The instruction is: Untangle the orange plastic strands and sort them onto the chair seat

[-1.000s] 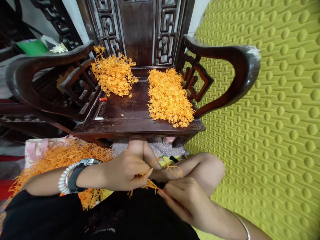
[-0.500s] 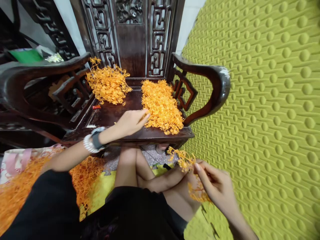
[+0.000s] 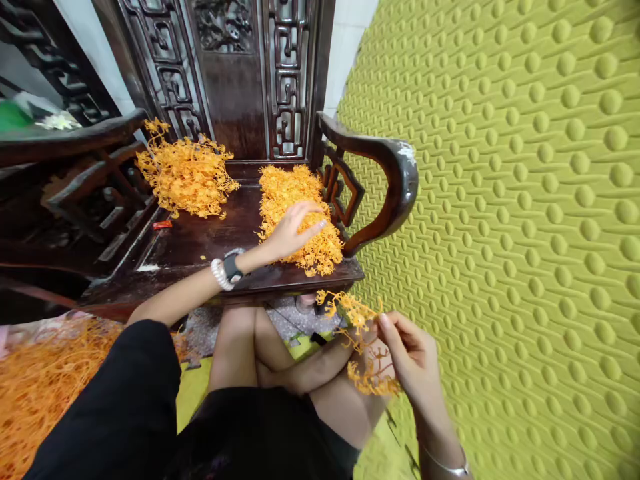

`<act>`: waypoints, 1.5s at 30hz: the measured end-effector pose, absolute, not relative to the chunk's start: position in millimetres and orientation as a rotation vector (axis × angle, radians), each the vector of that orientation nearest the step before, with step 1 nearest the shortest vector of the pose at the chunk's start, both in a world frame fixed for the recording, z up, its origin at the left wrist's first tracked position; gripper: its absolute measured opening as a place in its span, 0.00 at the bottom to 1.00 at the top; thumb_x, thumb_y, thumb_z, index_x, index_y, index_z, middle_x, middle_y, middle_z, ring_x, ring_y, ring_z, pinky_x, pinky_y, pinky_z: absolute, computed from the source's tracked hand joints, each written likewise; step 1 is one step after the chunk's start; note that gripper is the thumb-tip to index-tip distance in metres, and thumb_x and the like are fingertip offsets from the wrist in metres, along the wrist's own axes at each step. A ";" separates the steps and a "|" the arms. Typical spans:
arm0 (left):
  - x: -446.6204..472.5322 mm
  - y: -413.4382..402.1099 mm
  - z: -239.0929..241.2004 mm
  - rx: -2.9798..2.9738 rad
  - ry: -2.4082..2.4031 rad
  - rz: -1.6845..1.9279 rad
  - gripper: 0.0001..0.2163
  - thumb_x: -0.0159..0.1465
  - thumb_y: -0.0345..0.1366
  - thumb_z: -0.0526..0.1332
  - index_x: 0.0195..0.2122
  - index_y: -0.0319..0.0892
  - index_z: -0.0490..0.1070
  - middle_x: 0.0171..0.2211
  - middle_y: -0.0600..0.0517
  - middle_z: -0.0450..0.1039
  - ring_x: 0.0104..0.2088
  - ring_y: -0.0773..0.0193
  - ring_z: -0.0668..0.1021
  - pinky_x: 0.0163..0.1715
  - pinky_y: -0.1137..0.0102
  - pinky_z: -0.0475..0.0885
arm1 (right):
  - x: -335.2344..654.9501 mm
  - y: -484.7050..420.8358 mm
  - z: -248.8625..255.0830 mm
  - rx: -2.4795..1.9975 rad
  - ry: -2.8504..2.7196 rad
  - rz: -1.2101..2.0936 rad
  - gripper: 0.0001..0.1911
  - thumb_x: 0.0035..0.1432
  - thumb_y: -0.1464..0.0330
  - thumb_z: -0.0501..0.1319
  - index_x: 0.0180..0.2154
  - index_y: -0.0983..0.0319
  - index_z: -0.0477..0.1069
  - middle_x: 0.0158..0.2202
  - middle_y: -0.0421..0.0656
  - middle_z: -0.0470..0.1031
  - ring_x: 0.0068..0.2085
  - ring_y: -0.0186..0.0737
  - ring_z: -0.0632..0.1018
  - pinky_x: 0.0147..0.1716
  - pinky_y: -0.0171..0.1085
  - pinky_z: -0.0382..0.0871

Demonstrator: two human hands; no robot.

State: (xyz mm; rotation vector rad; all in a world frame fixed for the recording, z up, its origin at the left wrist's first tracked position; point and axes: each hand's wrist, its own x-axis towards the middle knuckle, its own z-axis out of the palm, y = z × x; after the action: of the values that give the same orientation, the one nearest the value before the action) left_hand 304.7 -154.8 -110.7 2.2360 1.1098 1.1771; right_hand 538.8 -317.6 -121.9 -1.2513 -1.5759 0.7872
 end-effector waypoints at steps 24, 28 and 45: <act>294.0 -286.6 -100.1 1.661 0.547 0.477 0.28 0.61 0.38 0.64 0.60 0.45 0.57 0.57 0.44 0.65 0.57 0.57 0.70 0.54 0.62 0.67 | 521.7 -320.9 -77.8 -1.169 -2.378 0.726 0.19 0.68 0.61 0.51 0.25 0.61 0.65 0.18 0.36 0.61 0.20 0.29 0.64 0.21 0.32 0.56; 296.1 -285.3 -107.4 1.742 0.512 0.559 0.25 0.62 0.42 0.64 0.59 0.47 0.60 0.58 0.45 0.64 0.57 0.57 0.69 0.57 0.61 0.65 | 515.6 -318.4 -80.3 -1.156 -2.331 0.983 0.19 0.68 0.59 0.51 0.30 0.62 0.71 0.21 0.36 0.67 0.21 0.29 0.66 0.21 0.31 0.57; 245.4 -335.3 -61.9 1.859 0.692 0.025 0.09 0.63 0.32 0.56 0.25 0.40 0.63 0.25 0.56 0.66 0.26 0.71 0.68 0.27 0.75 0.62 | 528.4 -367.1 -49.4 -0.954 -2.642 1.063 0.20 0.70 0.63 0.49 0.27 0.58 0.70 0.21 0.38 0.69 0.20 0.30 0.69 0.21 0.31 0.64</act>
State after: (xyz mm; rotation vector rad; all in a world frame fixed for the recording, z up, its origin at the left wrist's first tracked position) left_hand 245.4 -335.3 -61.9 1.8592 0.6922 0.0246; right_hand 528.4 -367.1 -49.4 -0.9537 -2.6417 1.0629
